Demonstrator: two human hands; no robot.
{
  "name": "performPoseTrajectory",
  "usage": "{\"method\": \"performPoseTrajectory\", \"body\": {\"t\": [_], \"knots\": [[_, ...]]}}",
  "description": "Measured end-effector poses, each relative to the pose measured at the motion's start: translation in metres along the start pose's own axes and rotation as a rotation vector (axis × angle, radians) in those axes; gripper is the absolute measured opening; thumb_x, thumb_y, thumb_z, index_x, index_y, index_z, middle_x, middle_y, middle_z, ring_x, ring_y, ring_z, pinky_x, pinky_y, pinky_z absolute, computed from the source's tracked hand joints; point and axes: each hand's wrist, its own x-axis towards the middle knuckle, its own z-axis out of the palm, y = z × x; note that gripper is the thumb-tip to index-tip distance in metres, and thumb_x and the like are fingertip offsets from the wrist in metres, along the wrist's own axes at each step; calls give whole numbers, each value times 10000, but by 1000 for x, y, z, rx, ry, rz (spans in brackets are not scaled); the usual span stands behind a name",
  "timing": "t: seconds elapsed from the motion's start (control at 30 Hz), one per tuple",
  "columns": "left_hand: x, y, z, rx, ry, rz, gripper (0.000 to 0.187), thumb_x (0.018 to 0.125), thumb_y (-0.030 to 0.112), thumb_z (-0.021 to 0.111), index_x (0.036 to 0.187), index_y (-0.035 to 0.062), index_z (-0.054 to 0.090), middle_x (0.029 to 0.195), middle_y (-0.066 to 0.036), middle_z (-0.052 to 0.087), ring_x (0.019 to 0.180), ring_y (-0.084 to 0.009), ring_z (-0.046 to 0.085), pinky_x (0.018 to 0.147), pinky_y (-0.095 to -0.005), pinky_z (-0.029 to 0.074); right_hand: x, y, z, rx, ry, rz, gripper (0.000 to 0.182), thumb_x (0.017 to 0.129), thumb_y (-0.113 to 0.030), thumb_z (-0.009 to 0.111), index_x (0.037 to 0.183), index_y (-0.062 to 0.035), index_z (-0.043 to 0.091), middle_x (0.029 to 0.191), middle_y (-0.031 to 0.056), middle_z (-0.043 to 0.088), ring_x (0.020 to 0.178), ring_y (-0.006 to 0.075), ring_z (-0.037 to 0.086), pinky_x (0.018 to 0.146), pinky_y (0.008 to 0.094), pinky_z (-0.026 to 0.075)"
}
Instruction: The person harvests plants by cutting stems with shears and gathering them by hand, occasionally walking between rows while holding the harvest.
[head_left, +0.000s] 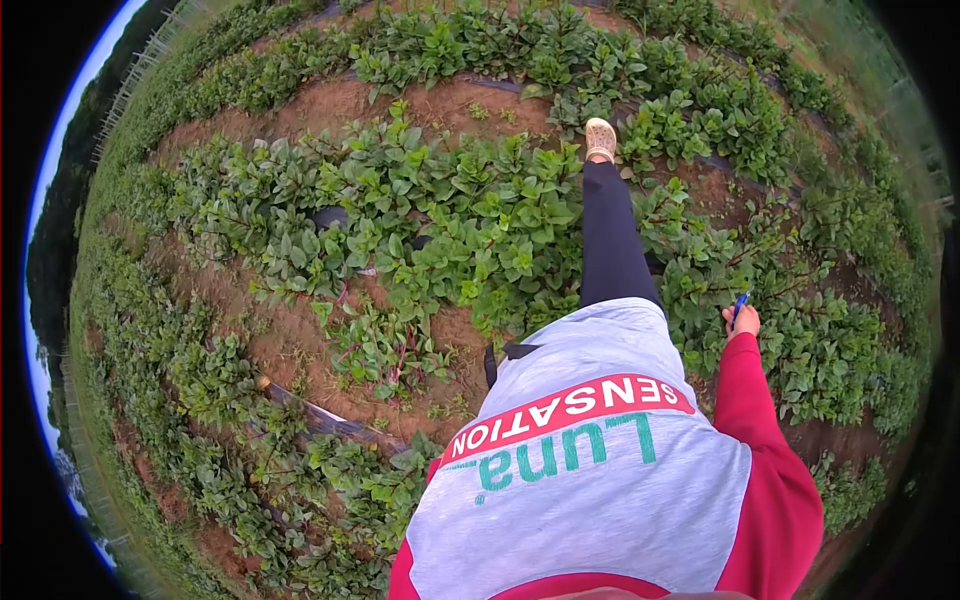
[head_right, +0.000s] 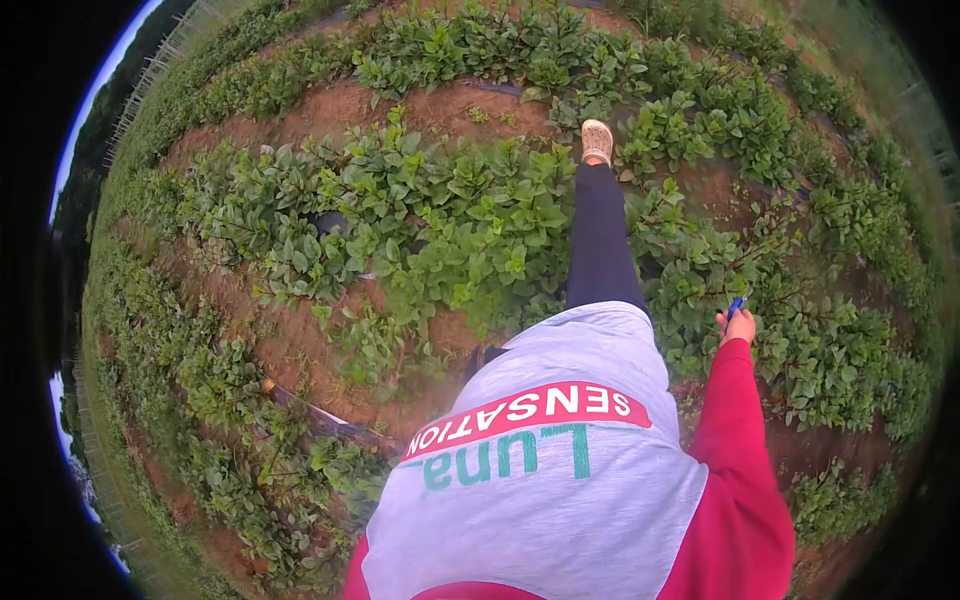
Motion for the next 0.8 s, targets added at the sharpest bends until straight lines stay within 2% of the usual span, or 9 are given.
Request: {"method": "performPoseTrajectory", "body": {"t": [0.17, 0.33, 0.43, 0.5, 0.53, 0.6, 0.63, 0.73, 0.8], "knots": [[8, 95, 115, 84, -32, 55, 344, 864, 306, 591, 1182, 176, 577, 1067, -26, 607, 855, -215, 563, 707, -407, 451, 77, -130, 109, 96, -53, -297, 464, 901, -101, 544, 1329, -23, 385, 911, 113, 620, 619, 157, 630, 505, 243, 504], [-27, 286, 347, 170, -132, 360, 354, 867, 295, 589, 1201, 177, 572, 1094, -25, 608, 865, -210, 570, 731, -399, 455, 200, -254, 267, 125, -174, -488, 482, 892, -83, 553, 1342, -29, 389, 975, 88, 619, 673, 145, 628, 612, 241, 535], [-163, 401, 511, 421, -203, 650, 445, 857, 277, 628, 1267, 128, 538, 1172, -61, 612, 1037, -200, 590, 828, -337, 456, 301, -265, 391, 41, -261, -264, 481, 875, -101, 581, 1314, -5, 407, 924, 96, 616, 669, 150, 621, 579, 258, 543], [-163, 448, 577, 514, -160, 700, 454, 847, 262, 642, 1260, 103, 542, 1174, -75, 613, 1061, -188, 583, 854, -323, 453, 399, -195, 471, -105, -292, -81, 454, 871, -98, 587, 1293, -40, 430, 882, 102, 605, 609, 170, 614, 468, 281, 519], [-163, 455, 600, 610, -142, 731, 462, 838, 247, 656, 1253, 77, 545, 1175, -89, 614, 1085, -176, 575, 880, -308, 451, 374, -189, 508, -136, -261, 115, 313, 904, -129, 519, 1212, -92, 481, 758, 62, 628, 518, 169, 619, 389, 238, 387], [-180, 464, 624, 607, -110, 725, 465, 820, 207, 669, 1237, 43, 549, 1151, -113, 625, 1052, -197, 598, 902, -306, 450, 339, -170, 558, -197, -409, 369, 312, 884, -161, 553, 1186, -134, 482, 757, 51, 631, 547, 206, 629, 416, 308, 398], [-197, 464, 633, 649, -28, 704, 459, 817, 213, 670, 1230, 45, 557, 1141, -118, 631, 1045, -209, 605, 902, -311, 453, 330, -155, 576, -234, -521, 433, 297, 893, -163, 538, 1184, -148, 486, 782, 41, 637, 579, 196, 637, 435, 299, 393], [-227, 457, 629, 737, 124, 655, 480, 786, 288, 693, 1194, 57, 590, 1116, -129, 647, 1028, -231, 618, 905, -320, 460, 270, -174, 619, -536, -789, 509, 311, 914, -173, 493, 1222, -139, 468, 852, 46, 649, 633, 178, 645, 569, 324, 445], [-239, 444, 611, 801, 245, 520, 512, 748, 355, 715, 1159, 66, 618, 1122, -132, 646, 1017, -234, 623, 912, -321, 458, 236, -194, 641, -671, -827, 472, 391, 909, -172, 502, 1291, -138, 424, 866, 44, 654, 645, 173, 647, 640, 338, 452]]}}
